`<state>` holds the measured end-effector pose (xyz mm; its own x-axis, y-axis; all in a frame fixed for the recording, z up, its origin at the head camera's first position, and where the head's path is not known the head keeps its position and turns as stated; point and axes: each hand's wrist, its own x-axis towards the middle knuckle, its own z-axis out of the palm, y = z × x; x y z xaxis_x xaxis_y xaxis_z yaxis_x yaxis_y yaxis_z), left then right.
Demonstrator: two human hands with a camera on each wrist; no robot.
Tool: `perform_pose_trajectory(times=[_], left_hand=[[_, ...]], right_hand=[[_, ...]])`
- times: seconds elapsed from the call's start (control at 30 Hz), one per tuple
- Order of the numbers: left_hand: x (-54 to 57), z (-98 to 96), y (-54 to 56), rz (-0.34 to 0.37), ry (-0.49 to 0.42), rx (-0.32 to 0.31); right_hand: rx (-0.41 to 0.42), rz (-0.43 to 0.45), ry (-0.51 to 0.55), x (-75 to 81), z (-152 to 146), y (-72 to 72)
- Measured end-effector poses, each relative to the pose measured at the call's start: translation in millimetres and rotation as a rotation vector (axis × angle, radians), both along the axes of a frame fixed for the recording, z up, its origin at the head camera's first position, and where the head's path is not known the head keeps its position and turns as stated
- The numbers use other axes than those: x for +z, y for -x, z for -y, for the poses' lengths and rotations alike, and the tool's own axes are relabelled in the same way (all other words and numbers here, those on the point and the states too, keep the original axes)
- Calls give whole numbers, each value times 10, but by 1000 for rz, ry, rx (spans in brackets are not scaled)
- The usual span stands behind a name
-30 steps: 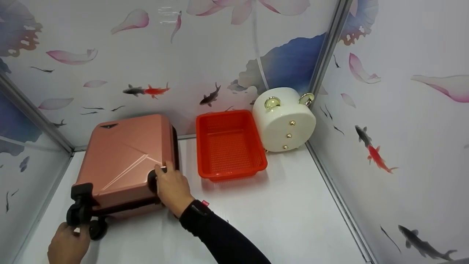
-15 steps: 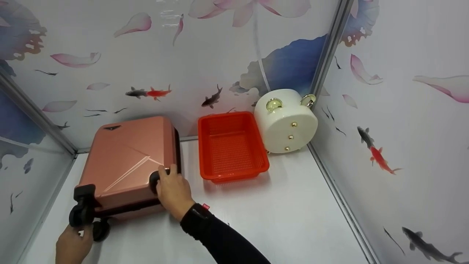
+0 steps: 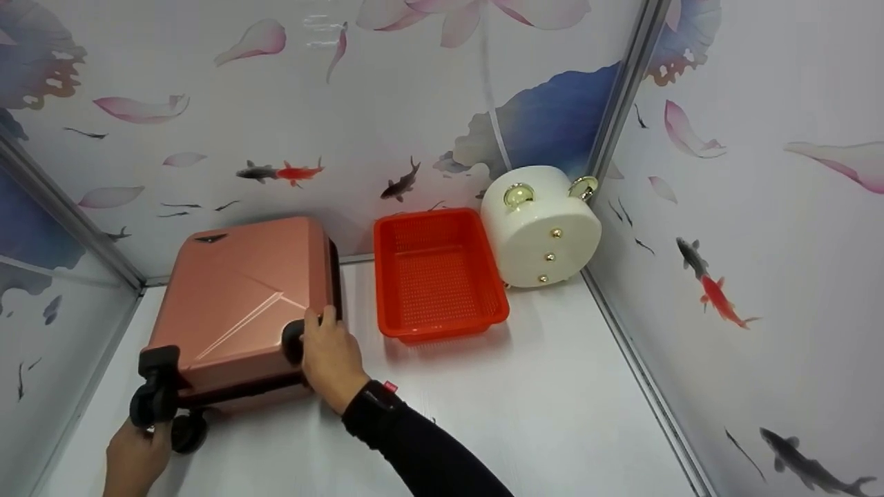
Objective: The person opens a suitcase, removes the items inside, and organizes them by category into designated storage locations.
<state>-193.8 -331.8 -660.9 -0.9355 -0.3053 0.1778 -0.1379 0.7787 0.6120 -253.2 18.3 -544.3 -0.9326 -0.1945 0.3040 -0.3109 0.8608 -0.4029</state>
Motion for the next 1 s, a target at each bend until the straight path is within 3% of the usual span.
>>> perform_pose_trajectory(times=[0.23,0.43,0.6,0.7,0.77,0.87,0.93,1.0], left_hand=[[35,149,139,-41,30,-46],[107,230,291,32,83,-97],[114,225,287,58,39,-59],[144,199,211,53,-9,34],[207,161,142,11,-43,145],[383,32,46,-148,-107,309],[519,-90,4,-277,-120,344],[647,-227,-24,-378,-87,307]], right_hand=[[-2,-15,-15,24,6,17],[20,4,-29,32,20,48],[31,19,-42,35,-9,64],[36,36,-31,27,-41,59],[42,48,-12,14,-63,53],[50,65,8,-8,-93,51],[49,65,26,-17,-111,61],[47,68,52,-28,-130,77]])
